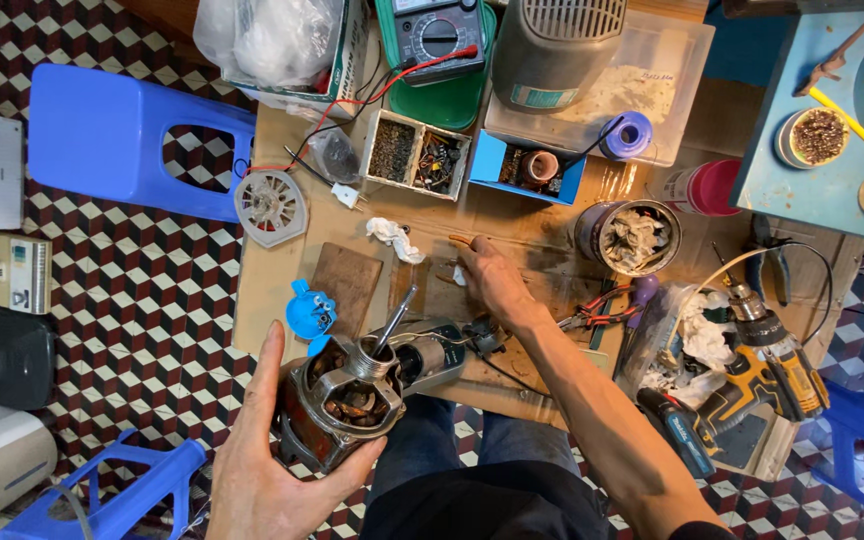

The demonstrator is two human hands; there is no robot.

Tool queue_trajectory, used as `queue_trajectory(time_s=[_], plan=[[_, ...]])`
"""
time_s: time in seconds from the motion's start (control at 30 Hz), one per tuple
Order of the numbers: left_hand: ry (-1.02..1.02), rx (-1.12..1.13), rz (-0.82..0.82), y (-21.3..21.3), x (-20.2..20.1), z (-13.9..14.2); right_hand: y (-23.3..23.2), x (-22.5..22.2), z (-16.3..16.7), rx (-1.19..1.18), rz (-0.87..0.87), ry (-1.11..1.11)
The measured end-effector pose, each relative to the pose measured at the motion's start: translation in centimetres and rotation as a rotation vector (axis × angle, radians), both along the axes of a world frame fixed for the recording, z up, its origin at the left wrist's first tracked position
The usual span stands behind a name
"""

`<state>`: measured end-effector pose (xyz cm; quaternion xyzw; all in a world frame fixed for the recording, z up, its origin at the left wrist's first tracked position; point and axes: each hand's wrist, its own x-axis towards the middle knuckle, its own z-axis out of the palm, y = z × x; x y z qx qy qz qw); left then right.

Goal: The person lubricates the shaft of a disassembled electric motor with oil from a bottle, then rotates the shaft by hand. They connect a power cord to the motor and use a small green device to test it while rotating the shaft. Finally, they wipe the motor with a cloth and rotate the shaft again.

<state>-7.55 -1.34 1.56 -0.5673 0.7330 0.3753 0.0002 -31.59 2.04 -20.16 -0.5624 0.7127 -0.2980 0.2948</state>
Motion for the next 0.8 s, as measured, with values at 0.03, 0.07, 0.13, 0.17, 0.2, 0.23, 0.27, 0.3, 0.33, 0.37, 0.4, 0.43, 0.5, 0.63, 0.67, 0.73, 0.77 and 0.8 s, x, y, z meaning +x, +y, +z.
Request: queue_trajectory(time_s=[0.03,0.07,0.13,0.17,0.2,0.23,0.27,0.3,0.33,0.37,0.4,0.43,0.5,0.63,0.67,0.73,0.77,0.8], plan=[[0.0,0.015,0.007,0.0,0.0,0.1,-0.3,0.0,0.0,-0.038,0.002,0.016],[0.006,0.018,0.02,0.0,-0.1,0.1,-0.5,0.1,-0.2,-0.073,0.009,0.033],[0.007,0.03,0.044,0.0,-0.3,0.4,-1.0,0.7,-0.5,-0.067,-0.006,0.016],[0.014,0.023,0.049,0.0,-0.4,0.5,-1.5,1.0,-0.8,-0.072,-0.007,0.004],[0.014,0.015,0.055,-0.1,-0.6,0.7,-2.0,1.6,-1.0,-0.081,0.033,0.016],[0.013,0.011,0.053,-0.2,-0.7,0.9,-2.5,2.1,-1.1,-0.087,0.064,0.026],[0.036,0.007,0.041,-0.2,-0.8,1.1,-2.9,2.6,-1.2,-0.095,0.093,0.037],[0.066,-0.003,0.025,-0.3,-1.0,1.1,-3.4,2.9,-1.1,-0.038,0.07,-0.013],[0.104,-0.018,0.008,-0.4,-1.2,1.1,-3.9,2.9,-0.7,0.013,0.048,-0.055],[0.11,-0.018,0.015,-0.5,-1.4,1.0,-4.1,2.7,-0.4,0.064,0.028,-0.094],[0.118,-0.012,0.014,-0.5,-1.5,1.0,-3.7,2.4,-0.2,0.089,-0.06,-0.148],[0.129,-0.001,0.012,-0.5,-1.7,1.0,-2.7,1.8,0.1,0.118,-0.15,-0.199],[0.126,0.004,0.002,-0.6,-1.9,0.9,-0.4,1.0,1.7,0.094,-0.372,-0.302],[0.183,-0.057,-0.096,-0.9,-2.3,1.0,5.2,1.8,6.5,-0.087,-0.646,-0.885],[0.213,-0.072,-0.129,-0.9,-2.4,1.1,6.0,2.6,7.6,-0.08,-0.65,-0.999],[0.272,-0.091,-0.199,-0.7,-2.6,1.3,6.3,4.3,9.2,-0.075,-0.656,-1.13],[0.26,-0.127,-0.235,-0.7,-2.8,1.2,6.1,5.1,9.8,-0.074,-0.658,-1.148],[0.247,-0.16,-0.265,-0.7,-3.0,1.1,6.2,5.6,10.3,-0.068,-0.658,-1.165]])
